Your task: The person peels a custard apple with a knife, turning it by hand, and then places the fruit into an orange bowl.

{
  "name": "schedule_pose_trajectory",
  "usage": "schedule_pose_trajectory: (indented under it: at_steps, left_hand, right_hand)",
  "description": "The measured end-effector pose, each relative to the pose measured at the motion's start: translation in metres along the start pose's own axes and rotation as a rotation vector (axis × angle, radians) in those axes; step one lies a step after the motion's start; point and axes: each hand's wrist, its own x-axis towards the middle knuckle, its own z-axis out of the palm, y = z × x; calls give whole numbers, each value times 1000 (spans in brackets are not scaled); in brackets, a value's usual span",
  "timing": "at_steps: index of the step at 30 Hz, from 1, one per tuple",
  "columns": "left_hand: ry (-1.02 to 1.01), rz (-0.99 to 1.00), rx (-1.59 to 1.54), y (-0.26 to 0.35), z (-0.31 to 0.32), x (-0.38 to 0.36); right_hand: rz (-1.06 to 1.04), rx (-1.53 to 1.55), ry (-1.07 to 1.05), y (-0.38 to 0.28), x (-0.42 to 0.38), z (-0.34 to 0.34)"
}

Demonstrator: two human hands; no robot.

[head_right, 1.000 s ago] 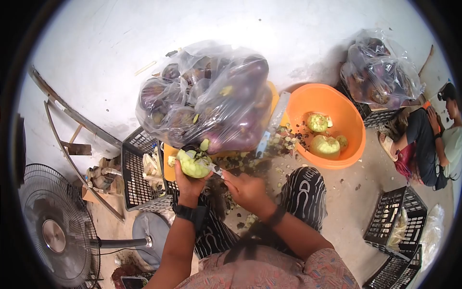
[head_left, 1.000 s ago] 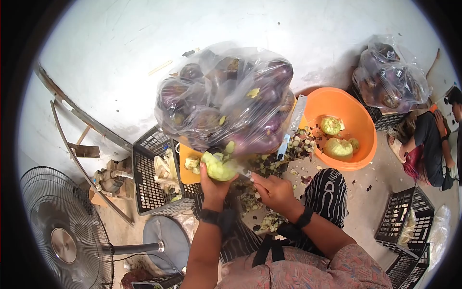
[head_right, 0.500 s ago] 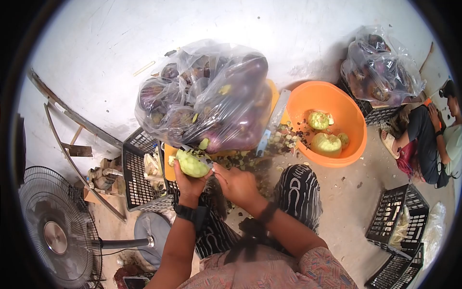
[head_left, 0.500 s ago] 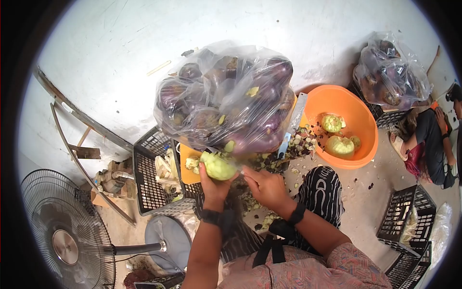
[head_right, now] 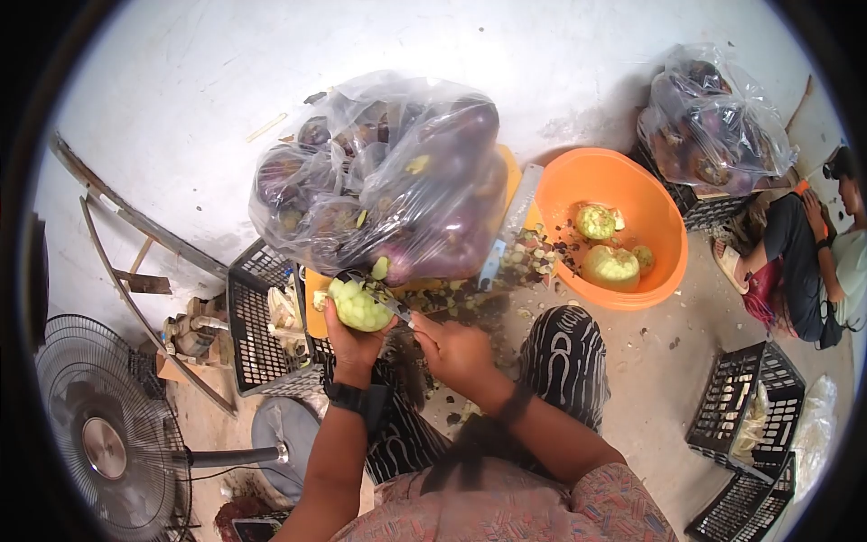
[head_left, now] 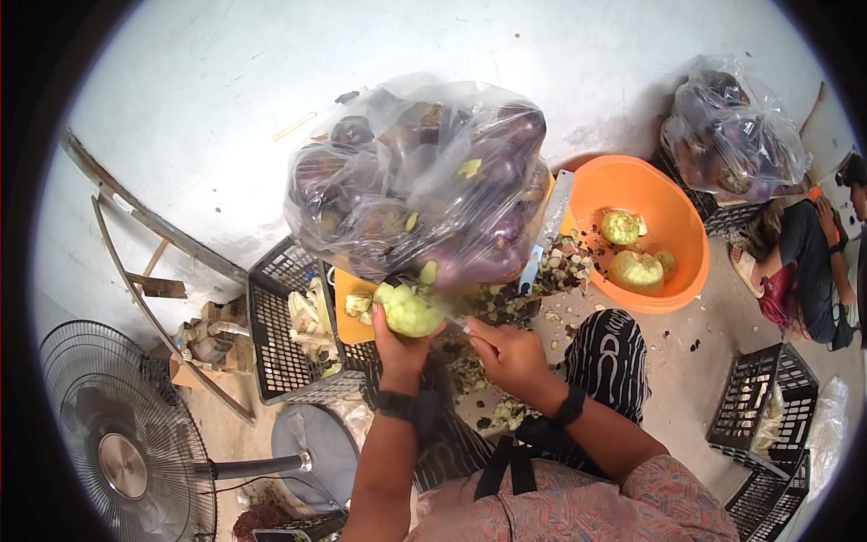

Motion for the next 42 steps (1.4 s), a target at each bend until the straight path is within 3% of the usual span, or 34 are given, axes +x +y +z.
schedule_pose_trajectory:
  at_steps: [6, 12, 15, 17, 18, 21, 23, 26, 42]
  left_hand:
    - [3, -12, 13, 4, 1, 0]
    - [43, -24, 18, 4, -2, 2]
    - [48, -45, -27, 7, -2, 3]
    - [46, -61, -54, 9, -3, 2]
    - [33, -71, -54, 10, -3, 3]
    - [6, -77, -63, 10, -1, 0]
    - [-6, -73, -71, 11, 1, -1]
    - [-86, -114, -165, 12, 3, -1]
    - [44, -66, -213, 13, 21, -2]
  right_hand:
    - [8, -28, -71, -2, 10, 3]
    - [11, 142, 11, 10, 15, 18]
    - [91, 274, 27, 11, 12, 19]
    - [354, 391, -27, 9, 6, 10]
    - [351, 391, -26, 7, 6, 5]
    - [172, 387, 78, 7, 2, -8]
    - [-75, 163, 21, 9, -4, -11]
    - [-200, 64, -24, 9, -6, -15]
    - [-262, -55, -16, 6, 1, -7]
